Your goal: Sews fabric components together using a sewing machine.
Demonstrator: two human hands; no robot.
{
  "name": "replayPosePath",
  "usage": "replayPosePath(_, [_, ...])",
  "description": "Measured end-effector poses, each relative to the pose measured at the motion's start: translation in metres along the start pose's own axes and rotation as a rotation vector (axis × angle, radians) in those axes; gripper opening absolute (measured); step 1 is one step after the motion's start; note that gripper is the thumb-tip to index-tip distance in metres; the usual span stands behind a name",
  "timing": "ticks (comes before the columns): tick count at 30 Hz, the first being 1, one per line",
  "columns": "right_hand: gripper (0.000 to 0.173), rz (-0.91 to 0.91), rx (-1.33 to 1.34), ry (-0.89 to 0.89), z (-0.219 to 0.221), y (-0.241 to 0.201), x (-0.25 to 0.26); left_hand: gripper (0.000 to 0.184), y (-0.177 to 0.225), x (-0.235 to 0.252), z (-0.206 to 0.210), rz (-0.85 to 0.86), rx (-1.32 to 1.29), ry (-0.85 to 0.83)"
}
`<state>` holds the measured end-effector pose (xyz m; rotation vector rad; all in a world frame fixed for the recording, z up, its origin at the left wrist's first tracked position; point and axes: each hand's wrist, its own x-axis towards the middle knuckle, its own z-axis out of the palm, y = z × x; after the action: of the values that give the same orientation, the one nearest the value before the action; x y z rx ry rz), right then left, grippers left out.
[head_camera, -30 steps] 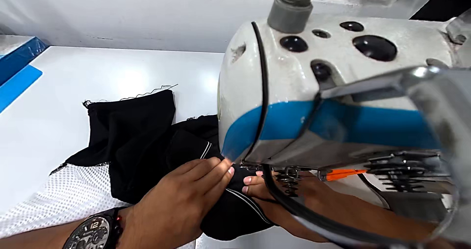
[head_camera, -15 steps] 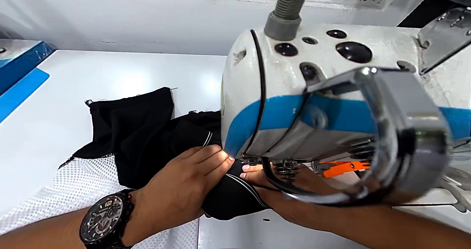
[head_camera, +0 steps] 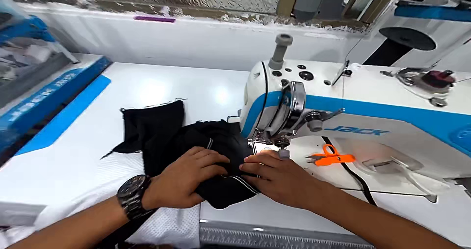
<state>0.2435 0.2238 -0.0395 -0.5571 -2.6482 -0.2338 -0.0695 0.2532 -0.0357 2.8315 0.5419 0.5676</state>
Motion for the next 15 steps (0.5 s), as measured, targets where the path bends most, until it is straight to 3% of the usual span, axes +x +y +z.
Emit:
replayPosePath(2, [0.025,0.012,0.113,-0.017,-0.004,-0.016,0.017,0.021,0.015,-0.008,-0.019,-0.112,-0.411,-0.036])
replayPosePath(5, [0.025,0.182,0.646,-0.014,-0.034,-0.039,0.041,0.021,0.058,-0.019,-0.063,-0.344,-0.940,-0.036])
replayPosePath(8, [0.020,0.289,1.094,-0.109,-0.095,-0.063,0.063,0.043,0.094,-0.044,-0.103,-0.255,-1.377,0.052])
replayPosePath(11, [0.017,0.186,1.154,-0.218,-0.148,-0.092,0.083,0.055,0.130,-0.048,-0.131,-0.187,-1.418,-0.003])
replayPosePath(15, [0.023,0.026,1.031,-0.358,-0.198,-0.128,0.101,0.036,0.162,-0.043,-0.154,-0.037,-1.221,-0.312])
